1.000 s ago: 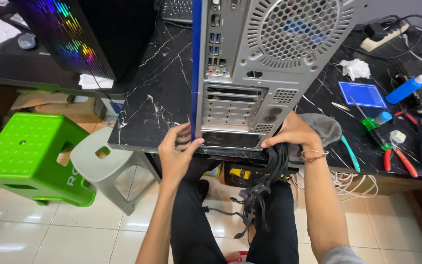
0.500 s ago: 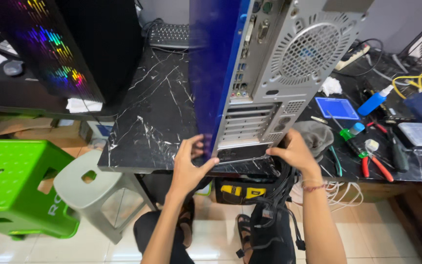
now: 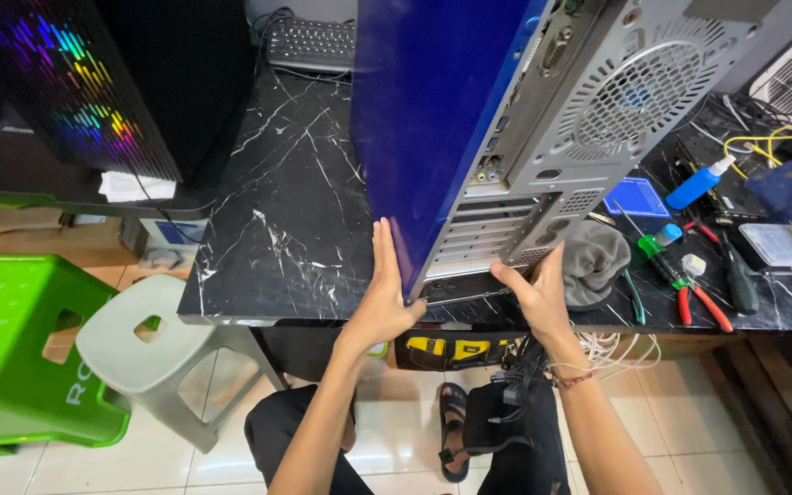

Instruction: The person wipes a power supply unit with a cloth, then installs it into a computer case. They attach the side panel to the case and proceed to connect various internal cables to the motherboard.

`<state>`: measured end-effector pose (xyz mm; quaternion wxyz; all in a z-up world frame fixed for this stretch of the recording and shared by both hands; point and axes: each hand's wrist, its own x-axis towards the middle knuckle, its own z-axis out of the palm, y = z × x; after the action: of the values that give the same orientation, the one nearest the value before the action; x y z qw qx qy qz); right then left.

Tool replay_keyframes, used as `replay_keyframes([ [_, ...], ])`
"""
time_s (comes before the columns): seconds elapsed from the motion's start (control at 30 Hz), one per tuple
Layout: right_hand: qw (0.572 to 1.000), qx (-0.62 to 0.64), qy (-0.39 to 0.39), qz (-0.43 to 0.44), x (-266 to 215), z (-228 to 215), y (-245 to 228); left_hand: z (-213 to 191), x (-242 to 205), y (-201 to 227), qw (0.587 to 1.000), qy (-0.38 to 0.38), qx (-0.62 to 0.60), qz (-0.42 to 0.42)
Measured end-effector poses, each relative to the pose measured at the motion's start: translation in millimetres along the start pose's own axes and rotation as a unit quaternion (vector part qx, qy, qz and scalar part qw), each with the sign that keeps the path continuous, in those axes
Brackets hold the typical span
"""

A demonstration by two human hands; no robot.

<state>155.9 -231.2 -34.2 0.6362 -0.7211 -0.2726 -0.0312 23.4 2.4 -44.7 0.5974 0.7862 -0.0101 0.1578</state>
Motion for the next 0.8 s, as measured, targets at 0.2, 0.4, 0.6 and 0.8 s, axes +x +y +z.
replay_keyframes([
  [0.2, 1.0, 0.022, 0.012, 0.0, 0.2, -1.7, 10.5, 13.3, 3.3, -14.7, 0.998, 0.013, -0.05, 0.031],
  [0.4, 0.999, 0.034, 0.012, -0.003, 0.4, 1.4, 12.2, 20.6, 3.0, -18.6, 0.998, 0.024, -0.043, 0.03],
  [0.6, 0.997, 0.039, 0.06, -0.001, -3.9, 10.9, 10.3, 33.1, 3.7, -15.8, 0.991, 0.113, -0.061, 0.039],
  [0.8, 0.994, 0.015, 0.107, -0.006, -2.3, 13.3, 31.5, 25.4, 0.5, 1.6, 0.994, 0.097, -0.055, 0.004],
])
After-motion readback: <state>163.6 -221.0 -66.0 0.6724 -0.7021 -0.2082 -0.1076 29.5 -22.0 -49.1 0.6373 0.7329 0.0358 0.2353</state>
